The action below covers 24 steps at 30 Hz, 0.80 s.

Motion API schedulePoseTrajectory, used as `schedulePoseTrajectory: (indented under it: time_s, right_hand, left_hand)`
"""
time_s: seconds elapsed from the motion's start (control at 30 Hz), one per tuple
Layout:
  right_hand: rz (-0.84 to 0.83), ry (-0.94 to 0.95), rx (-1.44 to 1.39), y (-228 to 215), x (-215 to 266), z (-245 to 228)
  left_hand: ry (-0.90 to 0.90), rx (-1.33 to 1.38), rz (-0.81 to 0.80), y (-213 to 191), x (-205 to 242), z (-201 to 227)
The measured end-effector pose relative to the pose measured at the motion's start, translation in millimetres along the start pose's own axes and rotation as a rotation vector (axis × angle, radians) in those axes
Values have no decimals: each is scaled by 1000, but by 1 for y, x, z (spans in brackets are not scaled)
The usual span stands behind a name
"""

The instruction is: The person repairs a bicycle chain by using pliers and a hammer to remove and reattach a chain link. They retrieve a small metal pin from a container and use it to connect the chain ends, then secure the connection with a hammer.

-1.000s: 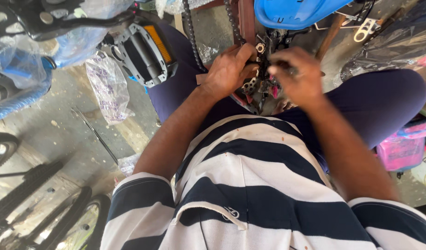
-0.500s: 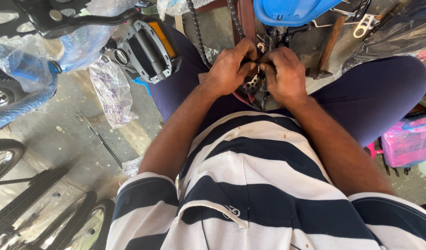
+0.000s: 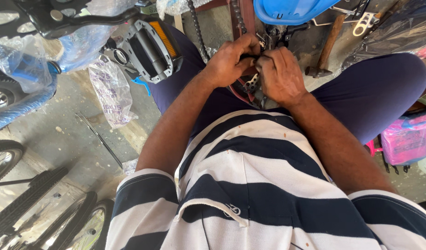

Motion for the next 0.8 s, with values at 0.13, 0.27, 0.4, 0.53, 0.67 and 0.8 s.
schedulePoseTrajectory:
  time_s: [0.13,0.27,0.4,0.53,0.67,0.8]
  right_hand:
    - [57,44,-64,-5,-4,2]
    - [95,94,-138,-5,-5,3]
    - [98,67,-90,-4,1,2]
    - [286,340,-468,-10,18,28]
    - [274,564,-643,-7,28,45]
    - [264,443,-374,-24,22,32]
  left_hand:
    - [15,-6,24,-2,-2,-1]
    - [-17,-6,14,-1,-3,-4]
    - [37,45,28,-1,-4,-1]
    - [8,107,71,-3,-6,3]
    - [-13,10,175,-8,-9,14]
    - [28,-63,224,-3,-18,30]
Point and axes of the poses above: each hand's wrist, its own x-axis away from the middle knuckle, its own y-axis out of the palm, z = x × y, the point moved 6 cm from there along -x, towards the middle knuckle
